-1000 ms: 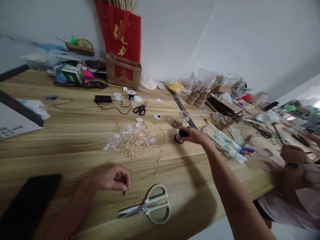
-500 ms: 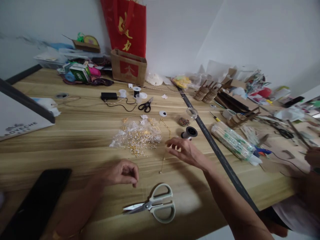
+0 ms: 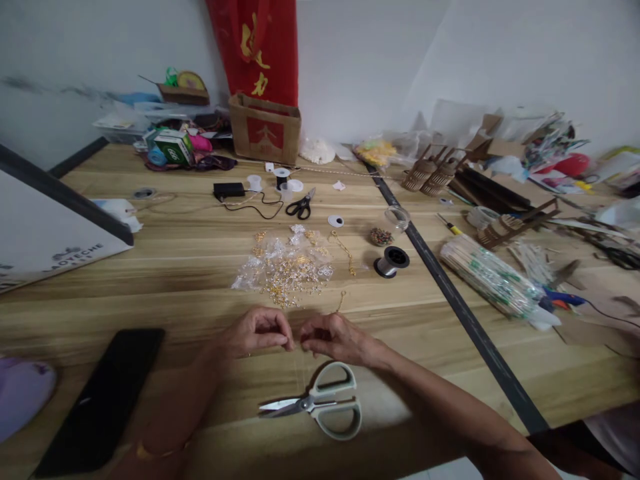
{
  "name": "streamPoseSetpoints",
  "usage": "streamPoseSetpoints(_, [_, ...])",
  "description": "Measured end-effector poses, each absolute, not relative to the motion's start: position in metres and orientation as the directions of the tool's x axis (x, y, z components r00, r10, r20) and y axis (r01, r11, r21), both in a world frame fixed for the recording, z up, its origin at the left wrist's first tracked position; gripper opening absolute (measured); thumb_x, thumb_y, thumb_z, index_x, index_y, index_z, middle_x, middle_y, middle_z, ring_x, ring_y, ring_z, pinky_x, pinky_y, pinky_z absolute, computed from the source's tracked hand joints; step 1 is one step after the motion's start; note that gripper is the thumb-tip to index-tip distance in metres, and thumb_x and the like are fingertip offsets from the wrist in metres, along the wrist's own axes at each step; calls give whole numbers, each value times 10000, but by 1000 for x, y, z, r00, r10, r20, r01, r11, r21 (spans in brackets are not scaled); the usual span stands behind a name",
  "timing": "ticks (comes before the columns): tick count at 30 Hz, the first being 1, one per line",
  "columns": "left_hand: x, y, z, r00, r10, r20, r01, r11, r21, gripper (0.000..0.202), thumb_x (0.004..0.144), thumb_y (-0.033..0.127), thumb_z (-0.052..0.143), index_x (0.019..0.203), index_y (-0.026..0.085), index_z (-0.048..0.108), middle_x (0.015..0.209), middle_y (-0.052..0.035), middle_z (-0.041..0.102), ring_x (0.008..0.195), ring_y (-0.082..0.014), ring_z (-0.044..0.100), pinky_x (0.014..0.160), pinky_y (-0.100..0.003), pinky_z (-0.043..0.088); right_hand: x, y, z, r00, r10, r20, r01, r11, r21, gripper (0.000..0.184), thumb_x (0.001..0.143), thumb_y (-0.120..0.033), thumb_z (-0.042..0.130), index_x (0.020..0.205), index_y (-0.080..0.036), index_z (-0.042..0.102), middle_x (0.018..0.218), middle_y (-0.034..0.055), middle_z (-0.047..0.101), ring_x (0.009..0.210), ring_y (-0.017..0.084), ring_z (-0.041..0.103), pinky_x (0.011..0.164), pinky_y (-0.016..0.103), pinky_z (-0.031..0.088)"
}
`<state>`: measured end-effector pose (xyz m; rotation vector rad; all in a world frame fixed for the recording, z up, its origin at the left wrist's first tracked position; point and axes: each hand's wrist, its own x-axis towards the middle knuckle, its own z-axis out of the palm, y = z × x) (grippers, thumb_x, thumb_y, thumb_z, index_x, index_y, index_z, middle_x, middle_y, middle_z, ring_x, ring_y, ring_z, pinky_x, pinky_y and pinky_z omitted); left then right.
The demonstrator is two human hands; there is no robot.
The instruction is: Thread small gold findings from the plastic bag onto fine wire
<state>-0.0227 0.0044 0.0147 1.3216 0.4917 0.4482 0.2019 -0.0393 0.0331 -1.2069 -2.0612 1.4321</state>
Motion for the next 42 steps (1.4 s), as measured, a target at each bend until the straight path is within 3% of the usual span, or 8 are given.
streamPoseSetpoints(3, [-24,5,11,837,537,-103,-18,216,976,235,766,332,690,761,107,623,729,-69,703,674,-128,647,648,-217,487,221,-33,42,-577,809,-111,586,315,-747,232,889,-283,532,1084,-179,600,853,25,654,725,119,604,632,199,431])
streamPoseSetpoints(8, [-26,4,8,868,482,-117,4,230,973,251,769,353,685,777,110,624,735,-74,712,682,-131,654,659,-218,489,249,-18,56,-541,820,-186,830,484,-278,152,907,-174,467,934,-167,616,953,63,617,774,126,588,632,209,356])
streamPoseSetpoints(15, [-30,5,15,901,422,-101,4,225,974,230,781,333,676,781,109,624,750,-79,715,693,-132,653,658,-211,480,246,-15,48,-648,721,-248,758,643,-110,176,935,-188,434,1036,-203,578,964,46,591,696,117,566,539,226,291])
streamPoseSetpoints(19, [-31,6,19,882,460,-100,-15,241,970,217,767,315,693,762,109,628,737,-70,717,678,-125,649,651,-206,479,245,-8,40,-629,731,-266,764,644,-37,140,919,-138,442,947,-158,577,933,64,595,683,131,560,519,241,281])
streamPoseSetpoints(29, [-35,8,19,855,508,-105,-54,288,956,186,747,277,710,762,104,643,732,-63,722,674,-123,655,654,-208,492,252,15,29,-570,792,-219,811,585,0,182,937,-123,386,1070,-149,508,1016,90,591,737,124,557,613,236,314])
streamPoseSetpoints(36, [-35,8,23,860,495,-123,-26,282,959,197,740,294,713,752,111,643,723,-60,721,666,-128,653,649,-213,492,252,12,44,-496,838,-226,855,517,38,165,932,-105,388,984,-136,541,957,93,594,709,133,548,582,249,298])
streamPoseSetpoints(39, [-33,6,19,837,535,-119,-26,255,967,198,741,296,709,751,111,640,721,-62,719,668,-132,653,654,-220,491,246,7,52,-498,853,-157,867,487,-104,142,926,-144,424,948,-136,564,940,83,585,694,118,539,591,233,318])
streamPoseSetpoints(42, [-24,3,16,730,675,-109,-52,214,975,207,737,306,707,748,116,626,719,-52,713,680,-133,649,665,-225,488,234,-2,53,-564,825,-39,765,504,-401,139,907,-166,466,877,-149,600,858,46,598,702,109,541,630,211,355])
